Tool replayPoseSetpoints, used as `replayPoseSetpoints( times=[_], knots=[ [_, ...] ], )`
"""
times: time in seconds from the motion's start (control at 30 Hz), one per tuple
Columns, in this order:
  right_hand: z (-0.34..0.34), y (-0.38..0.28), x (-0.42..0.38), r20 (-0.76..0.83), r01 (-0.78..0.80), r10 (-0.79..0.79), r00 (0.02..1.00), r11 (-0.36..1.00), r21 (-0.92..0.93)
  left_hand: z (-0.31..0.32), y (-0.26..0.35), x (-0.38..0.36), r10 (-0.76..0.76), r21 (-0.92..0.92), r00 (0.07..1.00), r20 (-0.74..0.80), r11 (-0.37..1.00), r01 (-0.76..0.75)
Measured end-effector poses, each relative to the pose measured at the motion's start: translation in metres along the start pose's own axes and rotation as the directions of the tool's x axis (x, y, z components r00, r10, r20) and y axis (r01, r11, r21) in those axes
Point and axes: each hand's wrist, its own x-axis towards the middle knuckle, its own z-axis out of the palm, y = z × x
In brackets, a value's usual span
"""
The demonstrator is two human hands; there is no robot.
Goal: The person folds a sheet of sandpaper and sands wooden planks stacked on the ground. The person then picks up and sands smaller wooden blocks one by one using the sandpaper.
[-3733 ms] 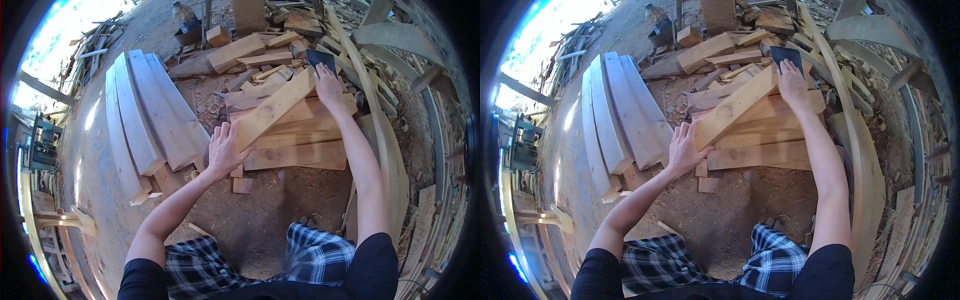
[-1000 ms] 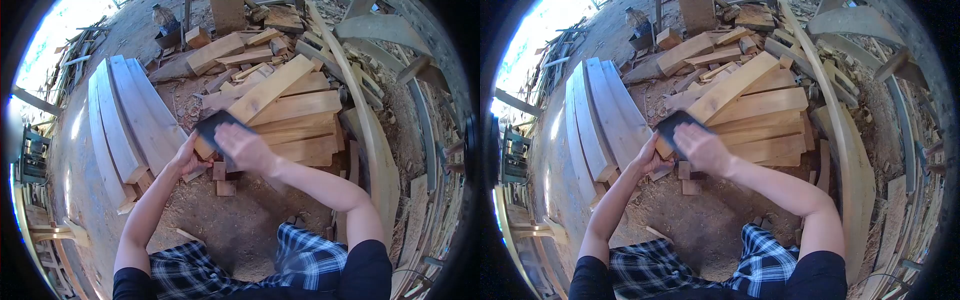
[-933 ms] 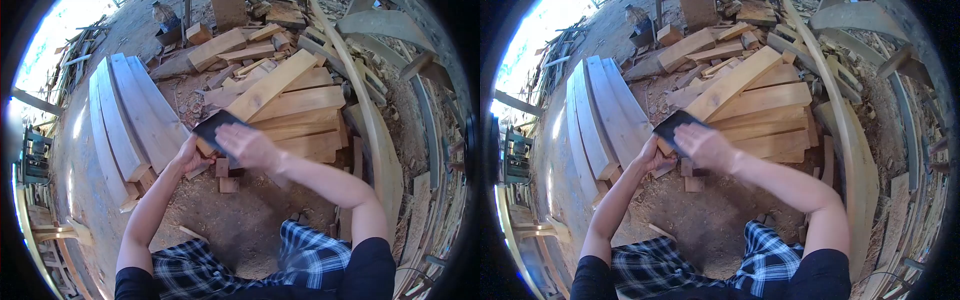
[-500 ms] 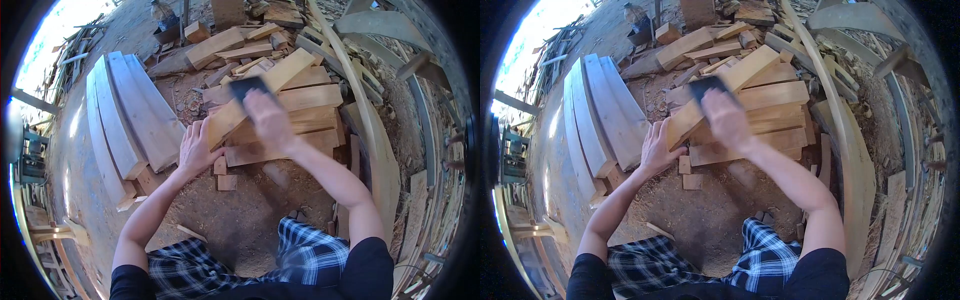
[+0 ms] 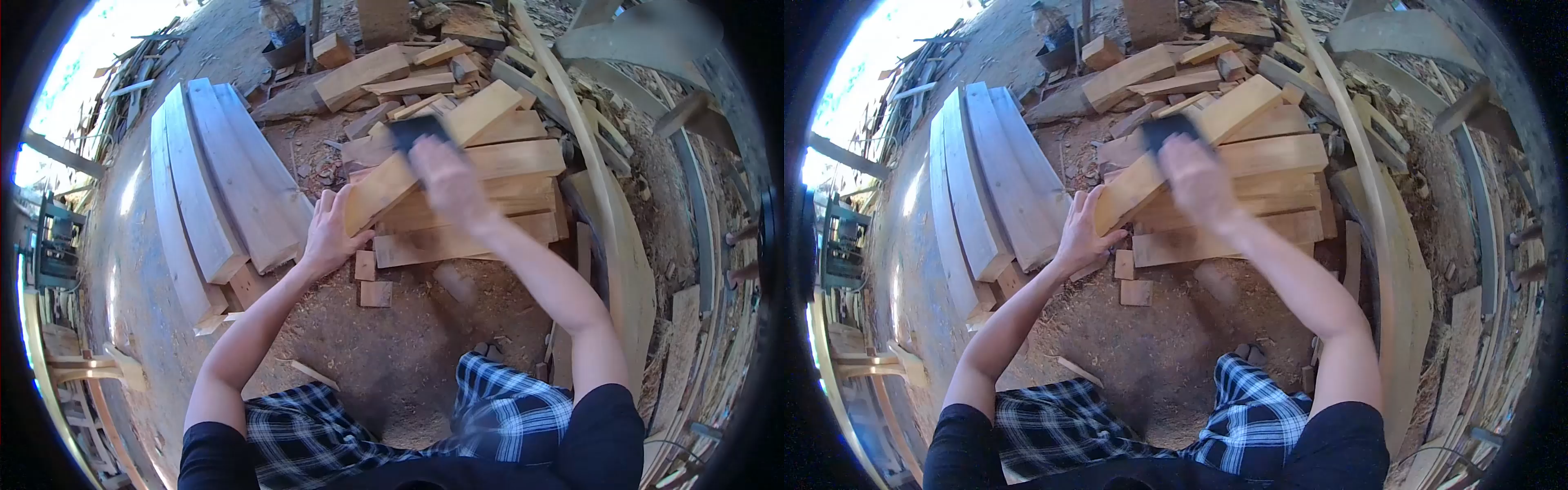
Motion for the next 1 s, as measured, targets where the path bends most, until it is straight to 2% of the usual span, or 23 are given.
replayPoseSetpoints(
  times=[0.03, 0.07, 0.13, 0.17, 0.23, 0.27, 0.33, 0.37, 0.43, 0.5, 0.57, 0.6, 0.67, 0.73, 0.8, 0.83, 0.9, 0.93, 1.0],
  knots=[
    [-0.004, -0.024, -0.006, 0.01, 0.09, -0.091, 0.996, 0.991, 0.097, 0.0, -0.003, 0.0, -0.003, 0.002, 1.0, -0.006, 1.0, 0.003],
    [-0.01, -0.024, -0.004, 0.005, 0.079, -0.08, 0.997, 0.992, 0.098, 0.0, -0.006, 0.001, 0.009, 0.0, 1.0, -0.017, 1.0, -0.009],
    [-0.022, -0.016, 0.0, 0.203, 0.113, -0.164, 0.965, 0.963, 0.243, -0.01, -0.008, 0.008, 0.017, -0.008, 0.999, 0.029, 1.0, -0.017],
    [-0.018, 0.011, 0.001, 0.165, 0.072, -0.093, 0.982, 0.989, 0.131, -0.013, -0.008, 0.01, 0.022, -0.027, 0.998, 0.064, 0.999, -0.02],
    [-0.017, 0.086, 0.008, 0.057, -0.012, 0.018, 0.998, 0.994, -0.106, -0.012, -0.006, 0.008, 0.002, -0.032, 0.999, 0.038, 0.999, -0.001],
    [-0.035, 0.101, 0.015, 0.136, -0.347, 0.371, 0.919, 0.923, -0.167, -0.011, -0.006, 0.008, 0.007, -0.026, 1.0, 0.028, 1.0, -0.006],
    [-0.01, 0.175, -0.011, -0.172, -0.311, 0.268, 0.948, 0.893, -0.326, -0.011, -0.009, 0.009, 0.022, -0.02, 1.0, 0.022, 1.0, -0.022],
    [-0.014, 0.164, -0.008, -0.175, -0.315, 0.27, 0.947, 0.888, -0.334, -0.011, -0.01, 0.009, 0.027, -0.033, 0.999, 0.025, 0.999, -0.026],
    [-0.019, 0.103, 0.007, 0.007, -0.456, 0.463, 0.886, 0.875, -0.163, -0.009, -0.01, 0.011, 0.042, -0.06, 0.999, 0.032, 0.997, -0.04],
    [-0.011, 0.039, -0.002, 0.025, -0.125, 0.131, 0.991, 0.98, -0.154, -0.01, -0.01, 0.011, 0.037, -0.053, 0.998, 0.05, 0.998, -0.034],
    [-0.015, -0.021, -0.012, 0.058, 0.065, -0.07, 0.996, 0.994, 0.089, -0.008, -0.01, 0.011, 0.026, -0.086, 0.999, 0.037, 0.996, -0.022],
    [-0.016, -0.02, -0.011, 0.056, 0.063, -0.068, 0.996, 0.993, 0.095, -0.008, -0.011, 0.01, 0.033, -0.066, 0.999, 0.031, 0.997, -0.031],
    [-0.023, -0.002, -0.009, 0.122, 0.152, -0.172, 0.977, 0.975, 0.159, -0.011, -0.012, 0.011, 0.031, -0.034, 0.999, 0.012, 0.999, -0.03],
    [-0.033, 0.057, -0.002, 0.183, -0.035, 0.044, 0.982, 0.998, -0.053, -0.011, -0.01, 0.01, 0.05, -0.018, 0.998, 0.033, 0.999, -0.049],
    [-0.034, 0.125, -0.005, 0.07, -0.339, 0.352, 0.933, 0.929, -0.152, -0.009, -0.011, 0.011, 0.04, -0.013, 0.999, 0.008, 0.999, -0.039],
    [-0.024, 0.133, -0.004, 0.073, -0.332, 0.345, 0.936, 0.932, -0.149, -0.008, -0.011, 0.011, 0.055, -0.01, 0.998, -0.005, 0.998, -0.055],
    [-0.024, 0.138, -0.001, -0.088, -0.45, 0.445, 0.891, 0.839, -0.306, -0.006, -0.013, 0.01, 0.061, -0.009, 0.998, -0.007, 0.998, -0.061],
    [-0.018, 0.124, -0.004, -0.046, -0.372, 0.373, 0.927, 0.894, -0.25, -0.004, -0.013, 0.011, 0.072, -0.006, 0.997, -0.002, 0.997, -0.072],
    [-0.017, 0.036, 0.0, 0.028, -0.189, 0.195, 0.98, 0.972, -0.14, -0.004, -0.01, 0.012, 0.068, -0.036, 0.998, -0.016, 0.997, -0.068]
  ],
)
